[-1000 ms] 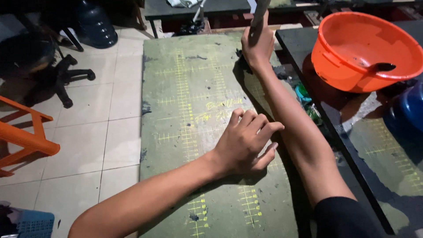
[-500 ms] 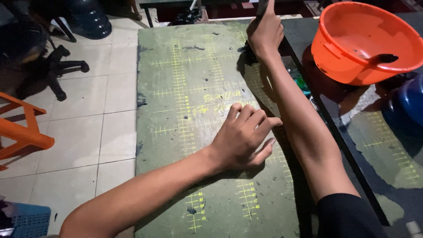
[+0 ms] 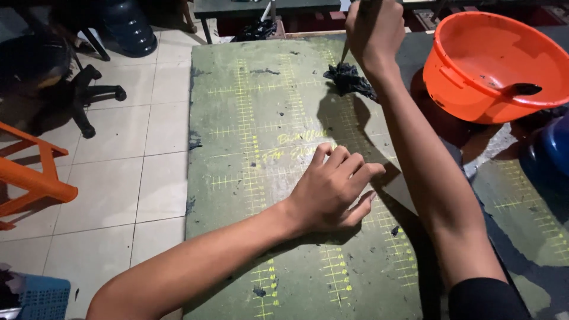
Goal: Scraping excess black ink from a screen printing board using a putty knife and a small scraper tool.
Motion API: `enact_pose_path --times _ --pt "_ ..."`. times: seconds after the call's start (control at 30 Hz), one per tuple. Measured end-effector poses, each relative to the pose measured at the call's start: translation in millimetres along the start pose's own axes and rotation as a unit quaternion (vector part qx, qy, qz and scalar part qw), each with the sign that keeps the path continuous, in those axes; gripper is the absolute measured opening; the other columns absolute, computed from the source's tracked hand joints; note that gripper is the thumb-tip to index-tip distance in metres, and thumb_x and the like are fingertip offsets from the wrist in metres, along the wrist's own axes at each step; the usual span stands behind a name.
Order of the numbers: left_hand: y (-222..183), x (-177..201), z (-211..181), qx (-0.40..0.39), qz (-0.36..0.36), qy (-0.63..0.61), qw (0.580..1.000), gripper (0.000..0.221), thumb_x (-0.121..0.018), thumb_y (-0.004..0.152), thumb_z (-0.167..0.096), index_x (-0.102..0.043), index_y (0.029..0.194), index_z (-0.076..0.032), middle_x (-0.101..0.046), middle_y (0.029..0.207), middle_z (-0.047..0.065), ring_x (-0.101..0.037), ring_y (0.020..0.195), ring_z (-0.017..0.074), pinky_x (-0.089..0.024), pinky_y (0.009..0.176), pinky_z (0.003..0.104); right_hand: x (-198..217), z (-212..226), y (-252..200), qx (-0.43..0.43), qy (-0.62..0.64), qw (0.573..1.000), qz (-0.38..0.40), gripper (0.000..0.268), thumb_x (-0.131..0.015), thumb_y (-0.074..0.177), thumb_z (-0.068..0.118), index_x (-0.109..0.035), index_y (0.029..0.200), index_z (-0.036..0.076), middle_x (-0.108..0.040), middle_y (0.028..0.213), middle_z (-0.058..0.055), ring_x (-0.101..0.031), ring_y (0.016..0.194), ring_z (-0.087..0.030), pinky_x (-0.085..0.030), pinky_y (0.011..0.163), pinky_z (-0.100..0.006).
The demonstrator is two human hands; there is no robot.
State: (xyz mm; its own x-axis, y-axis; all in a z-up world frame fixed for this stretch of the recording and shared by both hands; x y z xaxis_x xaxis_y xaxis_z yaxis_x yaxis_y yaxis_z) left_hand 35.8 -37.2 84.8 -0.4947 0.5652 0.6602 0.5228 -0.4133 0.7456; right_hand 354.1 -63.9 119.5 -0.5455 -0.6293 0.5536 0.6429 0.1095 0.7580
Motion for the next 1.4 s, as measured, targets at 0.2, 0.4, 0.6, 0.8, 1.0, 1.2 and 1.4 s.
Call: enact_pose_path --times 0.2,0.4,0.6,0.8,1.0,1.2,1.4 --pt "-0.1 1.4 23.3 0.097 -0.036 -0.059 0.993 0.041 -0.065 0.087 -0.034 -0.060 0.120 -0.009 -0.062 0.092 0.007 -0.055 0.082 0.0218 -0.036 0.083 0.040 12.1 35.9 -28.3 -0.003 0.048 0.991 0.122 0.022 -0.055 0.104 0.024 -0.054 0.114 0.005 -0.071 0.076 -0.012 -0.069 0.058 -0.025 -0.055 0.046 -0.039" --pt "-1.5 30.1 90.5 0.457 -0.110 -0.357 0.807 0.073 -0.065 0.078 -0.053 -0.030 0.127 -0.011 -0.049 0.119 0.016 -0.058 0.098 0.0228 -0.059 0.078 0.034 34.4 96.1 -97.8 0.121 -0.026 0.956 0.266 0.035 -0.064 0.100 0.030 -0.043 0.116 0.007 -0.066 0.072 -0.005 -0.055 0.044 -0.016 -0.044 0.032 -0.031" --pt "-11.2 3.6 127.5 0.554 -0.075 -0.399 0.727 0.068 -0.077 0.075 -0.054 -0.049 0.113 -0.006 -0.061 0.092 0.009 -0.065 0.079 0.0168 -0.054 0.063 0.030 65.7 115.3 -136.9 0.127 -0.045 0.949 0.283 0.040 -0.066 0.080 0.031 -0.045 0.108 0.013 -0.065 0.066 -0.018 -0.070 0.067 -0.047 -0.052 0.062 -0.058" --pt "-15.2 -20.6 136.2 0.618 -0.021 -0.442 0.650 0.079 -0.068 0.085 -0.052 -0.049 0.134 0.007 -0.065 0.110 0.019 -0.069 0.073 0.0248 -0.060 0.051 0.038 80.6 92.7 -148.0 0.038 0.066 0.930 0.358 0.069 -0.076 0.081 0.027 -0.030 0.128 0.010 -0.069 0.090 -0.021 -0.071 0.078 -0.051 -0.054 0.070 -0.059" --pt "24.2 25.9 164.2 0.630 -0.030 -0.380 0.677 0.072 -0.048 0.091 -0.059 -0.050 0.127 0.003 -0.066 0.119 0.020 -0.073 0.104 0.0322 -0.066 0.075 0.042 86.0 57.4 -174.4 0.016 0.103 0.939 0.329 0.102 -0.081 0.079 0.053 -0.021 0.149 0.008 -0.052 0.131 -0.028 -0.066 0.099 -0.048 -0.060 0.069 -0.058" --pt "3.4 -6.0 282.1 0.657 -0.145 -0.321 0.667 0.070 -0.061 0.085 -0.050 -0.043 0.135 -0.004 -0.059 0.137 0.010 -0.065 0.124 0.0235 -0.063 0.090 0.040 85.4 55.1 -189.4 0.086 0.062 0.955 0.276 0.077 -0.065 0.094 0.057 -0.032 0.143 0.007 -0.050 0.120 -0.021 -0.062 0.068 -0.029 -0.048 0.039 -0.040" --pt "-4.8 -46.0 322.8 0.656 -0.173 -0.306 0.667 0.065 -0.088 0.073 -0.008 -0.044 0.121 -0.003 -0.066 0.117 0.013 -0.073 0.102 0.0228 -0.068 0.080 0.033 84.1 54.7 -186.3 0.095 0.046 0.956 0.275 0.070 -0.062 0.096 0.054 -0.039 0.140 0.005 -0.054 0.110 -0.017 -0.063 0.072 -0.025 -0.048 0.040 -0.036"
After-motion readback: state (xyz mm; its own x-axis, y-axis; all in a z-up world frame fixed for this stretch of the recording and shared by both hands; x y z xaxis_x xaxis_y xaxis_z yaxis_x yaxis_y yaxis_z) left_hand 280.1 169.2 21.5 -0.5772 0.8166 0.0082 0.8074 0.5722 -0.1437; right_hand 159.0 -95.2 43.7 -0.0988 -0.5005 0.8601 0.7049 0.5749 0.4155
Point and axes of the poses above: each hand's wrist, its own y-axis towards the middle knuckle, its own x-axis out of the back of the hand, z = x × y, the point moved 9 cm from there along y, towards the middle knuckle
